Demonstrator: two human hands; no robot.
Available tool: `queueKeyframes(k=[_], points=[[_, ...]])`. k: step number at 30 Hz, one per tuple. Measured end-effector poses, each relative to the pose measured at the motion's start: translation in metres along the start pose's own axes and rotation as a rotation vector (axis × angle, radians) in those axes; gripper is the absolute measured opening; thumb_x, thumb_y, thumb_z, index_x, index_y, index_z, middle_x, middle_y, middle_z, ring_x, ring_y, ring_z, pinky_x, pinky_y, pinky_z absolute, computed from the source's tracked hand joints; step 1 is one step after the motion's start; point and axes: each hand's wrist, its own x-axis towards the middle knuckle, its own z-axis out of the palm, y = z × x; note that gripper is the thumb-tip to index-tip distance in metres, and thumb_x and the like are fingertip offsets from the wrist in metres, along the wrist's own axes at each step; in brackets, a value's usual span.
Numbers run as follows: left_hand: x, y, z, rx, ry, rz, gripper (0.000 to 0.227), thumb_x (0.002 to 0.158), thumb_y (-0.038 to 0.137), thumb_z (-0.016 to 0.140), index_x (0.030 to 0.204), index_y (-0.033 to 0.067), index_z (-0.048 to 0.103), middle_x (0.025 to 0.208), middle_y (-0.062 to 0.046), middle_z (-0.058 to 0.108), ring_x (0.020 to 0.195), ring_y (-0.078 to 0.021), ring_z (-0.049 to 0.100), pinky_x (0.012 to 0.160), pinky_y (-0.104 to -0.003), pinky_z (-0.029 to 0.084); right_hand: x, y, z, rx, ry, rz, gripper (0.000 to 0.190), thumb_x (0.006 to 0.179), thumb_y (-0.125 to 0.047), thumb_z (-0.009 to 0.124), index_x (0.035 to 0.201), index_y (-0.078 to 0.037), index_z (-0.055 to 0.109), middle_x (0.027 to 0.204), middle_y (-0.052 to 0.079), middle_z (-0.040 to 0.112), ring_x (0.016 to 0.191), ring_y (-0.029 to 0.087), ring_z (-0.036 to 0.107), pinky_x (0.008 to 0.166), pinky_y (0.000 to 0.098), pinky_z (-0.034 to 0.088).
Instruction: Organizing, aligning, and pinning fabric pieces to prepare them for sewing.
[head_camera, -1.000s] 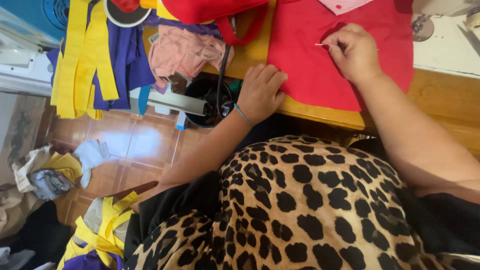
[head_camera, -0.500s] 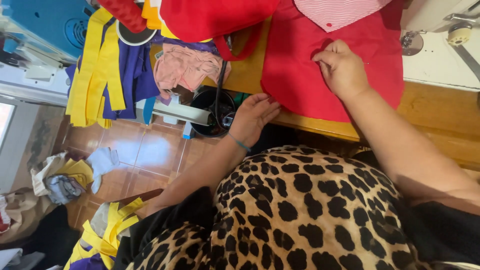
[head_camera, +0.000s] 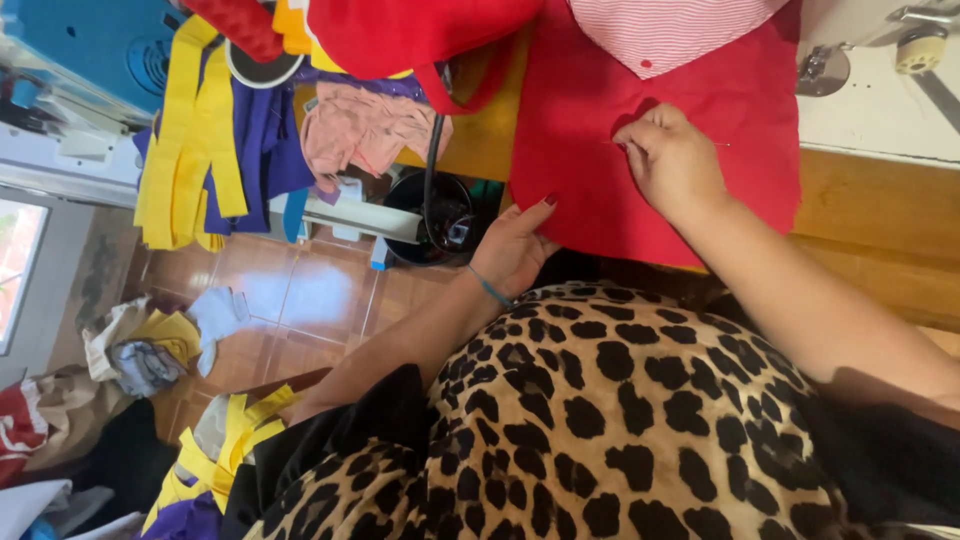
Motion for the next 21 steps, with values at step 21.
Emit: queueKeyframes(k=[21], points=[[0.015, -0.042, -0.032, -0.015, 0.142, -0.012, 0.041, 0.094, -0.001, 0.069, 0.132, 0.0089, 0.06, 0.128, -0.012, 0.066, 0.121, -0.0297, 0.06, 0.113, -0.054, 0.044, -0.028, -0.025, -0.03, 0.364, -0.081, 0.005, 0.018, 0.093, 0.002, 0.076, 0.107, -0.01, 0.078, 0.096, 0.013, 0.064, 0.095, 0.038, 0.068, 0.08, 0.0448, 0.054]])
